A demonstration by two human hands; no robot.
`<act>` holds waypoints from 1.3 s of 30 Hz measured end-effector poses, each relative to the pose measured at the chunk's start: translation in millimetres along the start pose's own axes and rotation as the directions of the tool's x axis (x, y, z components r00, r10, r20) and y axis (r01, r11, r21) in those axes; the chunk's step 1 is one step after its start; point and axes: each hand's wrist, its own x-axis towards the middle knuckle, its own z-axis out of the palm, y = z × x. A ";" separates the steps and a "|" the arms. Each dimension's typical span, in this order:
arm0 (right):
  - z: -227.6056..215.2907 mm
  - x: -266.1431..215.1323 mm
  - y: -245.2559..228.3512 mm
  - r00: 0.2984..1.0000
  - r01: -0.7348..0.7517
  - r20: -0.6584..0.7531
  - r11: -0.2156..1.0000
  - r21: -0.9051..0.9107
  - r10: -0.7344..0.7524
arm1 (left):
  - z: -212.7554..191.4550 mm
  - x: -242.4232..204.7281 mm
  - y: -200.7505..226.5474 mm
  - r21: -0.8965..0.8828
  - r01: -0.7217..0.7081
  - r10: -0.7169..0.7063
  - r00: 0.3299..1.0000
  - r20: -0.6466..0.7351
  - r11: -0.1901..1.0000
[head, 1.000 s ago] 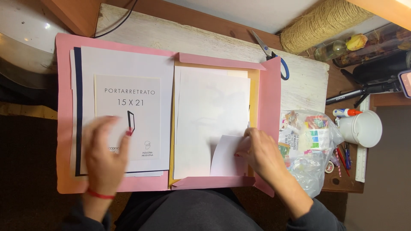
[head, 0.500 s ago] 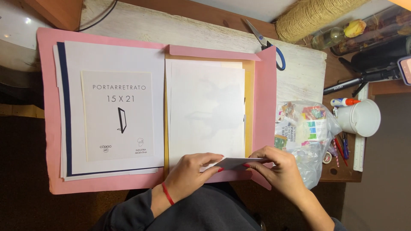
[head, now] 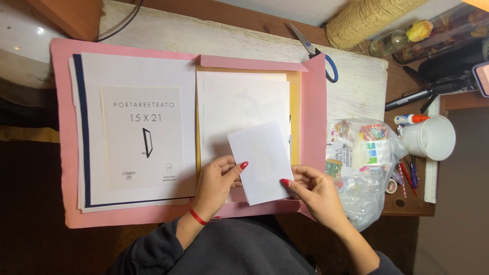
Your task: The recorder reviews and organizes various papers, photos, and materials inside a pink folder on a desk.
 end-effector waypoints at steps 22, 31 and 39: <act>110.1 -41.1 -86.4 0.816 0.572 0.217 0.694 -0.437 -0.535 | -30.2 -40.8 33.3 -0.490 0.005 0.114 0.970 0.213 0.872; 115.7 -37.8 -78.7 0.853 0.520 0.231 0.800 -0.299 -0.468 | -34.0 -42.9 32.4 -0.513 0.013 0.113 0.971 0.213 0.858; 112.6 -32.0 -75.9 0.905 0.388 0.256 0.907 -0.164 -0.341 | -40.9 -45.1 37.2 -0.432 -0.039 0.151 0.962 0.229 0.901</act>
